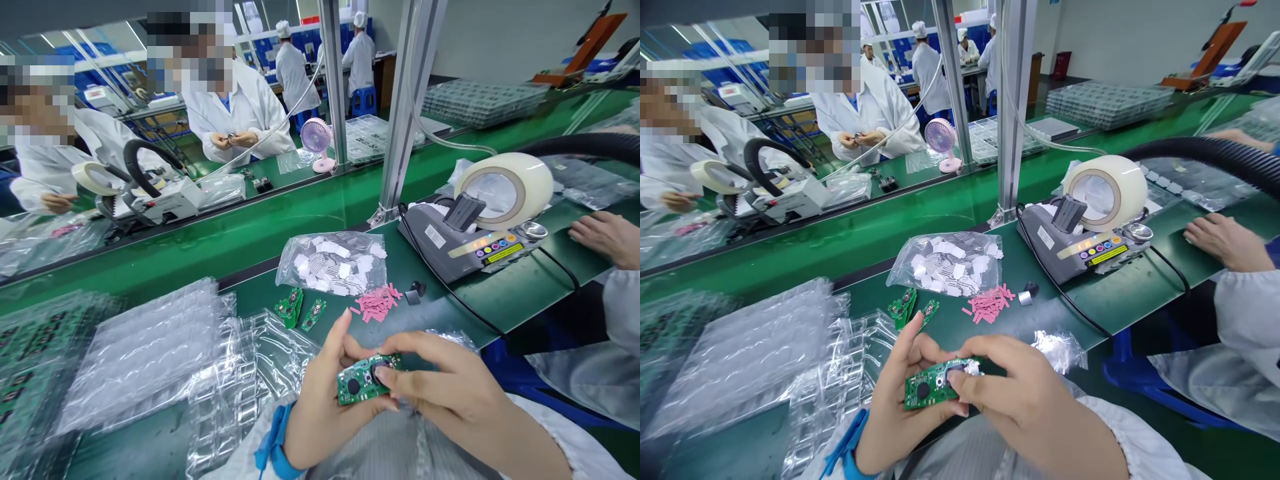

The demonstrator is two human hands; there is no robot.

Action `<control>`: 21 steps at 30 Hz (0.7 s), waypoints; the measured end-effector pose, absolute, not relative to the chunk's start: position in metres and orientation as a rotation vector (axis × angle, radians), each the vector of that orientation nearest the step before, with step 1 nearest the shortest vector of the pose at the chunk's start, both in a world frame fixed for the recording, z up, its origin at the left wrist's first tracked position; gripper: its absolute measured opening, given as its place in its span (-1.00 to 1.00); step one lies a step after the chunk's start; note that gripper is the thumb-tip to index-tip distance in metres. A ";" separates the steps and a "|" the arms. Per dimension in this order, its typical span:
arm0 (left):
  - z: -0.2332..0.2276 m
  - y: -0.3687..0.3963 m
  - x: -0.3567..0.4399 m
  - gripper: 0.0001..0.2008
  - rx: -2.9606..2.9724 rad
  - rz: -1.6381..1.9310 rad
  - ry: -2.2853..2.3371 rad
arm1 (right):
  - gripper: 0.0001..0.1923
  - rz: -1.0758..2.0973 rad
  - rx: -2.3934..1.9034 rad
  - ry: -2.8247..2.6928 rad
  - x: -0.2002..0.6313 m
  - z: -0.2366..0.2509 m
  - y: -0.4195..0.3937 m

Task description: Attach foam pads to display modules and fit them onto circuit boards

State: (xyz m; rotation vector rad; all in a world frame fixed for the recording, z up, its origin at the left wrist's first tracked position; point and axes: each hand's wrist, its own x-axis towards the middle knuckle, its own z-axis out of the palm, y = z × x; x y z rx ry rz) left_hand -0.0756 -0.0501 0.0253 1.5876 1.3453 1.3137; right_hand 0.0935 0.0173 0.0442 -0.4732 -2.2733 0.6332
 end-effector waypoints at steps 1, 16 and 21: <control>0.024 -0.049 -0.075 0.02 1.571 1.318 1.361 | -0.77 0.661 -0.495 -2.285 0.094 0.041 0.018; 0.035 -0.039 -0.077 -0.34 0.730 1.258 1.134 | -0.73 0.522 -0.400 -2.314 0.095 0.023 0.022; 0.033 -0.031 -0.074 -0.43 0.763 1.189 1.203 | -0.71 0.434 -0.389 -2.411 0.096 0.026 0.028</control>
